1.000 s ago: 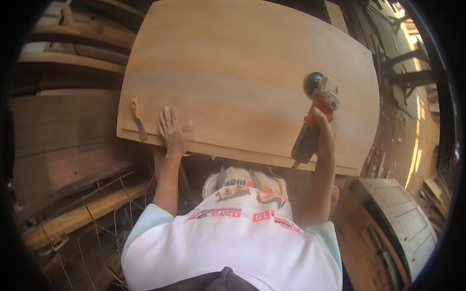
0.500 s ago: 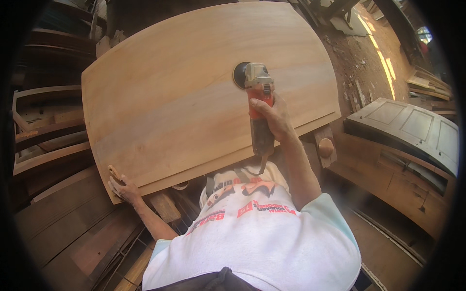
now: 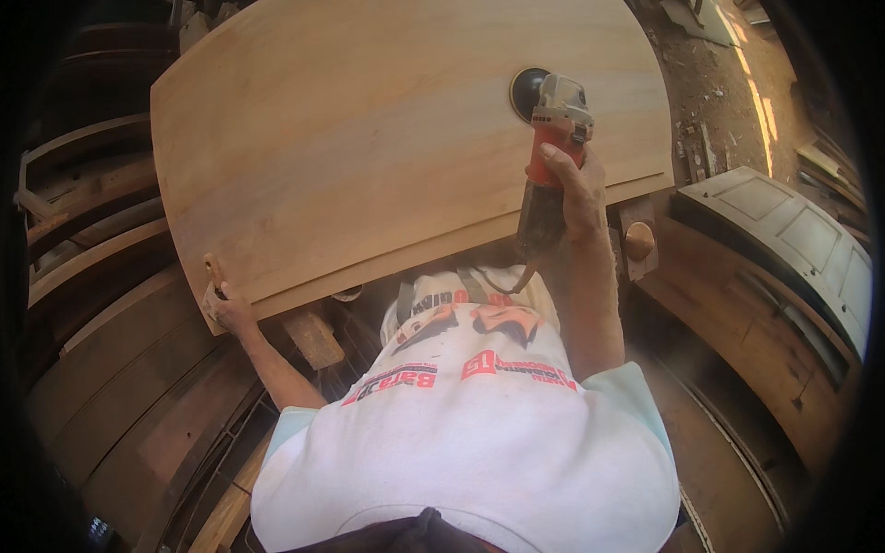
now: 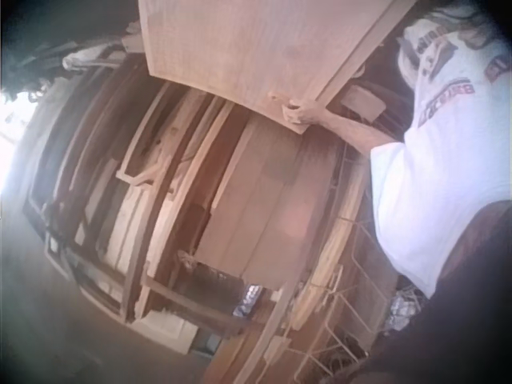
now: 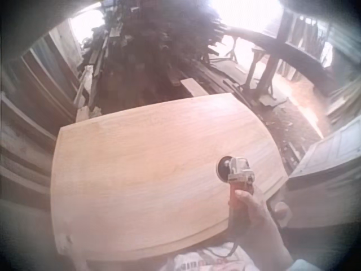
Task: The person sands a large curved wooden board with a power sander, then applies a reddish-brown stain with a brush. They flip the board to sand the other side and continue sanding.
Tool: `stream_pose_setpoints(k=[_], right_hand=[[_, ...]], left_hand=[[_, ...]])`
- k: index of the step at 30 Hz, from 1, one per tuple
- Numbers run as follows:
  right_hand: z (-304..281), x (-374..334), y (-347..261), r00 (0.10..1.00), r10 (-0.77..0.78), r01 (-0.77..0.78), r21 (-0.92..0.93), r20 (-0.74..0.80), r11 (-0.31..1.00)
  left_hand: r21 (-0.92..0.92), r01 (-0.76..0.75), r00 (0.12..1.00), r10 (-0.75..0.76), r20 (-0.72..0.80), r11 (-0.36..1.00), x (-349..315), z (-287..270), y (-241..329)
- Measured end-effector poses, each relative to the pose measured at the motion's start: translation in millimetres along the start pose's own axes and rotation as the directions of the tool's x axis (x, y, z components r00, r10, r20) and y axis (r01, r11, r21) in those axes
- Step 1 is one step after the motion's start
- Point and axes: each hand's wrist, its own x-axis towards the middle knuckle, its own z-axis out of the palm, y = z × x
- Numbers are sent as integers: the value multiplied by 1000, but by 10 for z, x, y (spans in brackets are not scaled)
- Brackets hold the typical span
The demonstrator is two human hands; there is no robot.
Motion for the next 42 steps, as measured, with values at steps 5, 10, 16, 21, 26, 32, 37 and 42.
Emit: stream_pose_setpoints(k=[5,10,16,21,26,32,37,42], right_hand=[[9,-22,38,995,62,-59,41,-83,997],[35,91,82,996,84,-83,45,-27,996],[22,39,66,993,114,-117,199,25,973],[-56,137,132,996,82,-85,117,29,989],[-283,233,206,988,39,-29,-71,147,997],[-268,122,140,986,6,1,-41,165,999],[-249,-38,133,995,-32,39,-77,91,996],[-343,-178,216,988,90,-86,-38,126,996]], left_hand=[[26,0,1000,-1,25,1000,-42,71,-130],[-161,164,986,-166,-1,973,-206,-69,-61],[-206,96,980,-129,-152,974,-741,-82,-60],[-184,163,985,-169,-18,969,-936,-44,22],[-23,130,991,-129,42,991,-965,26,70],[-13,107,994,-107,-9,994,-783,118,120],[-59,123,992,-123,13,991,-847,219,8],[-99,152,988,-152,8,983,-896,242,-9]])
